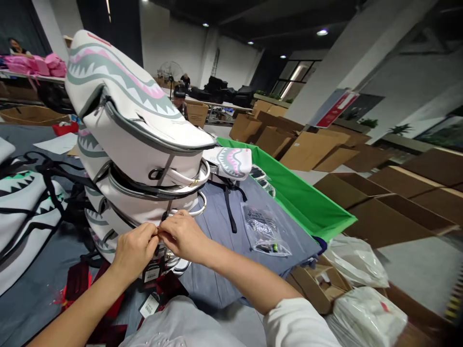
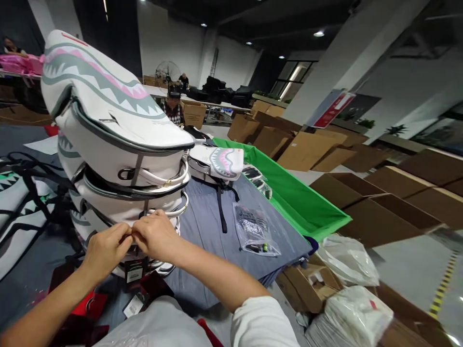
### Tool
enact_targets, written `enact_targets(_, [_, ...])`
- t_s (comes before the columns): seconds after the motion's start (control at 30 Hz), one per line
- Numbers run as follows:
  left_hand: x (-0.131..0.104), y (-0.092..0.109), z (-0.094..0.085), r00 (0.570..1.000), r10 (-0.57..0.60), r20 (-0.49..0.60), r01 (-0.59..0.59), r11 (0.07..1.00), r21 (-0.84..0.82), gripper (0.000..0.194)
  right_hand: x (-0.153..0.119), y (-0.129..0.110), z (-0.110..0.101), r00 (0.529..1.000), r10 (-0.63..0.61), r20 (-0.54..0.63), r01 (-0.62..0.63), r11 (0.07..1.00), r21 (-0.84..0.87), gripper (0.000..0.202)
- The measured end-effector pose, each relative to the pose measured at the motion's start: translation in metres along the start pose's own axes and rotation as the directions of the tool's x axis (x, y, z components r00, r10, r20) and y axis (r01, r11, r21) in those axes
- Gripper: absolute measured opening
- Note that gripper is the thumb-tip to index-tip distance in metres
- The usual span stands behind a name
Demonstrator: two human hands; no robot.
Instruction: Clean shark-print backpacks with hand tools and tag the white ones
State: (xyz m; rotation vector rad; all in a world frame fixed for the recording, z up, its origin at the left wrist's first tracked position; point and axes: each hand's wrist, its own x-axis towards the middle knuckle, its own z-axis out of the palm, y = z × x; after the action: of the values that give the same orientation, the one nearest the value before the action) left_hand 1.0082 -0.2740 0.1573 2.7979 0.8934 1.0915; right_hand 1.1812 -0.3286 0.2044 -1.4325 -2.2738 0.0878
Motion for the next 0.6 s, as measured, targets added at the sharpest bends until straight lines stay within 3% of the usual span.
enact_targets(0.2, [-0.0056, -0.0015, -0.0029, 0.997, -0.033, 0.074, 0.056, 0.941, -0.333, 0.016, -0.0022, 0.0013, -0.004, 0.999, 0.02, -0.046, -0.017, 0.998, 0.059, 0.004])
enact_targets(0.37, [-0.0069, 0.0, -0.0038, 0.981, -0.191, 0.026, 0.19, 0.93, -0.313, 0.008, -0.0038, 0.0005, -0.0056, 0.998, 0.033, -0.048, -0.026, 0.99, 0.138, 0.009])
enact_targets(0.5, [-0.0043, 0.0031, -0.0056, 0.992, -0.091, 0.082, 0.115, 0.926, -0.36, 0.018, -0.0048, 0.0007, -0.0057, 0.996, 0.046, -0.079, -0.035, 0.99, 0.139, 0.01])
enact_targets(0.6, [-0.0015, 0.0062, -0.0072, 0.989, -0.142, 0.046, 0.149, 0.948, -0.28, 0.015, -0.0057, 0.0016, -0.0055, 0.996, 0.05, -0.08, -0.038, 0.988, 0.148, 0.009])
